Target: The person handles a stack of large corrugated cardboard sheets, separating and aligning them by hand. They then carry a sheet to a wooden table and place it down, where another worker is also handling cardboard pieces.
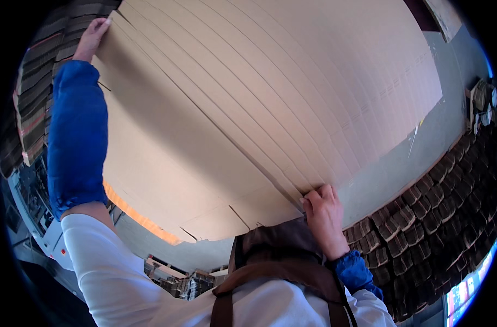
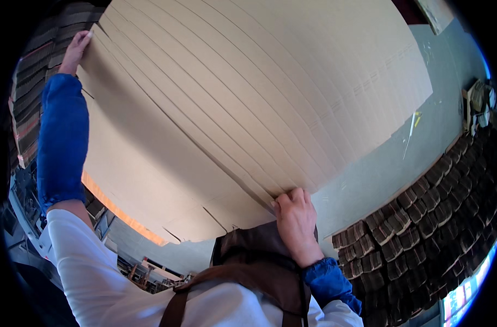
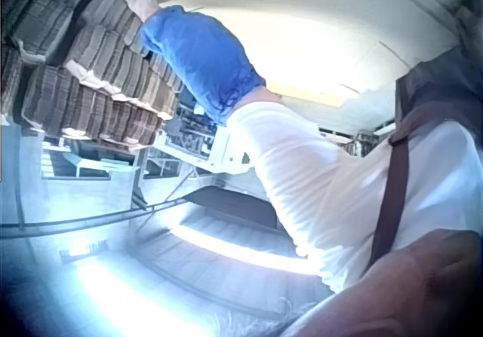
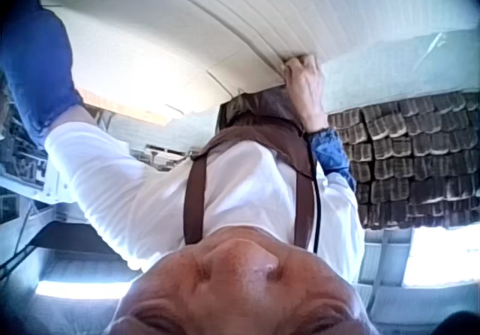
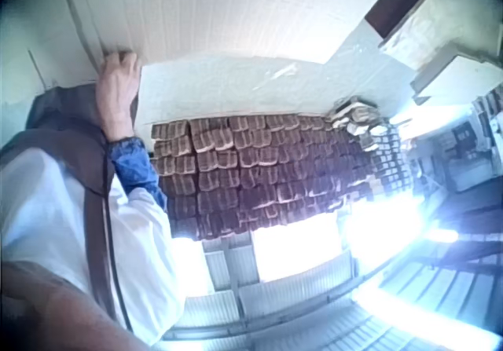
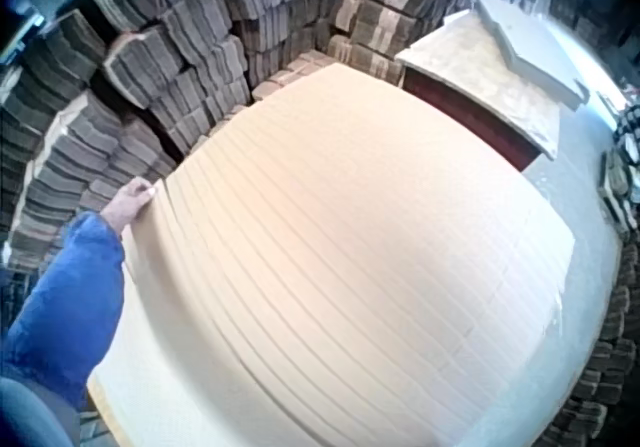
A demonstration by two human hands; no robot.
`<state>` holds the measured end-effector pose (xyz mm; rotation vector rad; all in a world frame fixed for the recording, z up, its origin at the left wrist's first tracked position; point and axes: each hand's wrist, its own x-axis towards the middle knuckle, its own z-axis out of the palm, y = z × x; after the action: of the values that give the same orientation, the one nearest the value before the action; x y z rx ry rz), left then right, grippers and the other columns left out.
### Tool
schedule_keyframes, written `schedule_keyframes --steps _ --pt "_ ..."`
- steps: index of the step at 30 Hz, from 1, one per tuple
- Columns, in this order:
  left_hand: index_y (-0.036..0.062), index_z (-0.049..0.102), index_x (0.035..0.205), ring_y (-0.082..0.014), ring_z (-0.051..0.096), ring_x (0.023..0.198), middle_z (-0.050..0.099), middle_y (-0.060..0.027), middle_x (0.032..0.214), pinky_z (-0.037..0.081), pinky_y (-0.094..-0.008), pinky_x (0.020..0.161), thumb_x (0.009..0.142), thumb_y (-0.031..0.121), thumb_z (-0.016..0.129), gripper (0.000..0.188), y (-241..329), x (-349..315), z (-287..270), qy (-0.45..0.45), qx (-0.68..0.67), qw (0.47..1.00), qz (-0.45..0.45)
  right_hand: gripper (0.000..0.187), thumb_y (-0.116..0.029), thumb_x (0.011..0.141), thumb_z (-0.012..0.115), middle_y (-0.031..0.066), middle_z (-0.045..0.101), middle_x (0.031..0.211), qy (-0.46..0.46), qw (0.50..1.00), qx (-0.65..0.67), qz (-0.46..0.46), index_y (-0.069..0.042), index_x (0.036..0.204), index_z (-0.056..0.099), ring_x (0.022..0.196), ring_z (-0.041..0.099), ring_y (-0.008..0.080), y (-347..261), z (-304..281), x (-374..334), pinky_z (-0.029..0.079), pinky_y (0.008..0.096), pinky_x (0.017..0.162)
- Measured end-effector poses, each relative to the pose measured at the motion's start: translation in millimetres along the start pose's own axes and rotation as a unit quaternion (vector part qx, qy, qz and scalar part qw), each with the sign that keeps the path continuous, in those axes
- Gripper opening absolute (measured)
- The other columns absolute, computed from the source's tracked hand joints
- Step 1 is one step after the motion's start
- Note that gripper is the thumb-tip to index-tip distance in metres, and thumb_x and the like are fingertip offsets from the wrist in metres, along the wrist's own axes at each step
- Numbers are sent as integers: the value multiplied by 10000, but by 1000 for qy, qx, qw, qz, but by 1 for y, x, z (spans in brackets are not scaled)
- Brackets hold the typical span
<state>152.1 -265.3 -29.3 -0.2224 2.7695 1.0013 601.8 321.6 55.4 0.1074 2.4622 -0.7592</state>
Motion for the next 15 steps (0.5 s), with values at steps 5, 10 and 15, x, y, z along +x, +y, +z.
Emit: schedule_keyframes --steps 5,10,15 --pt "104 641 1135 -88 561 842 648 4 925 458 -256 747 927 396 677 361 9 -9 25 50 14 999 5 101 -125 789 732 123 572 881 1 1000 -4 12 -61 794 654 884 573 330 -4 -4 -1 491 438 730" --pt "68 629 1113 -144 598 837 669 -57 913 483 -294 767 929 364 671 352 27 -27 32 89 16 996 27 96 -112 788 737 133 581 886 7 1000 -3 -6 -61 803 657 889 572 343 -5 -1 -2 487 453 748" --pt "56 606 1121 -151 586 883 651 -66 955 474 -301 792 940 369 661 365 35 -30 35 71 -15 997 15 105 -104 769 743 144 578 857 15 1000 6 -14 -43 795 662 871 570 347 -2 1 -2 476 448 753"
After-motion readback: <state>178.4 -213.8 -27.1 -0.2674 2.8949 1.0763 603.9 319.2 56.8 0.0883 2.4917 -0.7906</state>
